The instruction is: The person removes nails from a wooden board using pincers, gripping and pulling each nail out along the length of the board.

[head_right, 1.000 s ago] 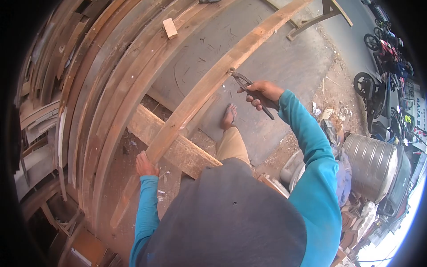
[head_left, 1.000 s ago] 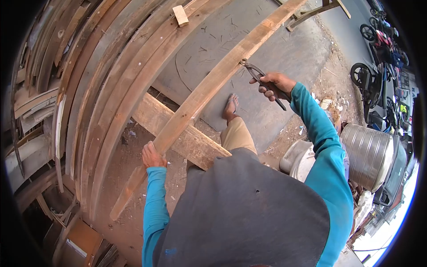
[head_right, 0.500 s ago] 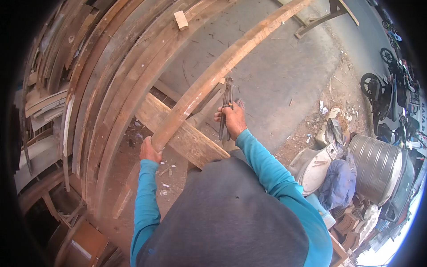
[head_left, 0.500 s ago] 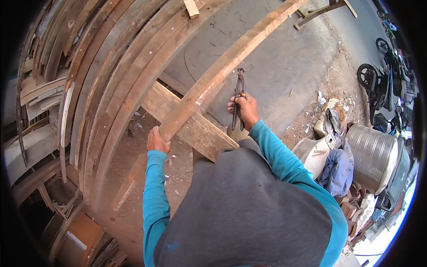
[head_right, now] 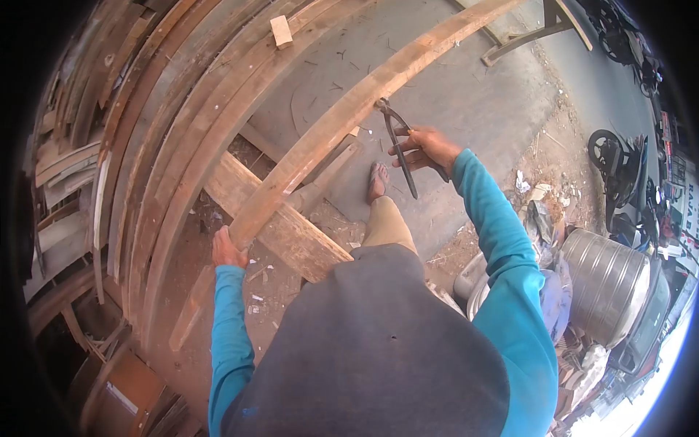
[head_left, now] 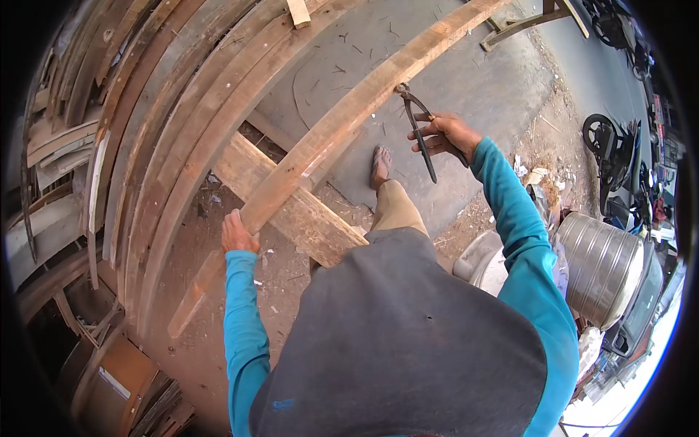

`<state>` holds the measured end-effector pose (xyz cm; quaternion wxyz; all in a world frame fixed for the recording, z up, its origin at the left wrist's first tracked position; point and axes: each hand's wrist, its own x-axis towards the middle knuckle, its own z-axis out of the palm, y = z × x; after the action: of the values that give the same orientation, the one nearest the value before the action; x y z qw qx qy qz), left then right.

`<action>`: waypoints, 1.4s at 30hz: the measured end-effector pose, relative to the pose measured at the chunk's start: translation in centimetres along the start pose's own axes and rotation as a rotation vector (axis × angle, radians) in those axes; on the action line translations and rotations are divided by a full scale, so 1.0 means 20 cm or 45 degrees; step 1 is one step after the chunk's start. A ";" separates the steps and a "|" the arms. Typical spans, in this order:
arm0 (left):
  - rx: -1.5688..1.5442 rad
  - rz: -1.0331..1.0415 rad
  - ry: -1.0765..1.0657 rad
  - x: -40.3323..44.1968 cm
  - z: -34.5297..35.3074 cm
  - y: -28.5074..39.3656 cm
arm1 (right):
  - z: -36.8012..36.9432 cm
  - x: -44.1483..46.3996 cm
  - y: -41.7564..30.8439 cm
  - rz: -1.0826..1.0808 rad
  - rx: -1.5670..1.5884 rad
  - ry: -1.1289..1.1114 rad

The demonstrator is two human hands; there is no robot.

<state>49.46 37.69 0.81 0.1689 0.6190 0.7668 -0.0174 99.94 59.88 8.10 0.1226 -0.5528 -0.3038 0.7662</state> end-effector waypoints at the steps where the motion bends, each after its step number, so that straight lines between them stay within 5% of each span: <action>1: 0.003 -0.017 -0.003 0.01 0.00 0.01 | -0.05 0.01 -0.03 0.008 -0.005 -0.015; 8: 0.044 -0.031 0.023 0.00 0.02 0.01 | -0.28 0.10 -0.13 0.230 -0.002 -0.300; 10: 0.053 -0.036 0.019 0.00 0.04 0.01 | -0.14 0.09 -0.03 0.300 0.407 -0.244; 19: -0.062 -0.062 -0.111 0.11 -0.03 -0.05 | 0.60 0.36 0.35 -0.358 0.572 0.558; 22: -0.091 -0.194 -0.287 0.18 -0.09 -0.08 | 0.63 0.45 0.41 -0.534 -0.305 0.997; 24: -0.201 -0.218 -0.333 0.18 -0.10 -0.10 | 0.57 0.38 0.45 -0.520 -0.386 0.946; 26: -0.261 -0.215 -0.366 0.21 -0.11 -0.12 | 0.47 0.26 0.47 -0.203 -0.115 0.523; 28: -0.258 -0.198 -0.302 0.24 -0.11 -0.14 | 0.36 0.17 0.47 -0.084 0.122 0.454; 30: -0.192 -0.037 -0.161 0.24 -0.11 -0.12 | 0.21 0.12 0.55 -0.049 0.765 0.224; 37: -0.337 0.190 0.321 0.29 -0.24 0.52 | -0.10 -0.02 0.49 -0.080 0.676 0.273; 42: -0.359 0.320 0.122 0.71 -0.22 1.05 | -0.15 0.06 0.32 -0.074 0.591 0.135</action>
<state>66.07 57.04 4.79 0.2182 0.6802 0.6855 0.1407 103.20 56.41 2.68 0.2840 -0.5403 -0.1284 0.7816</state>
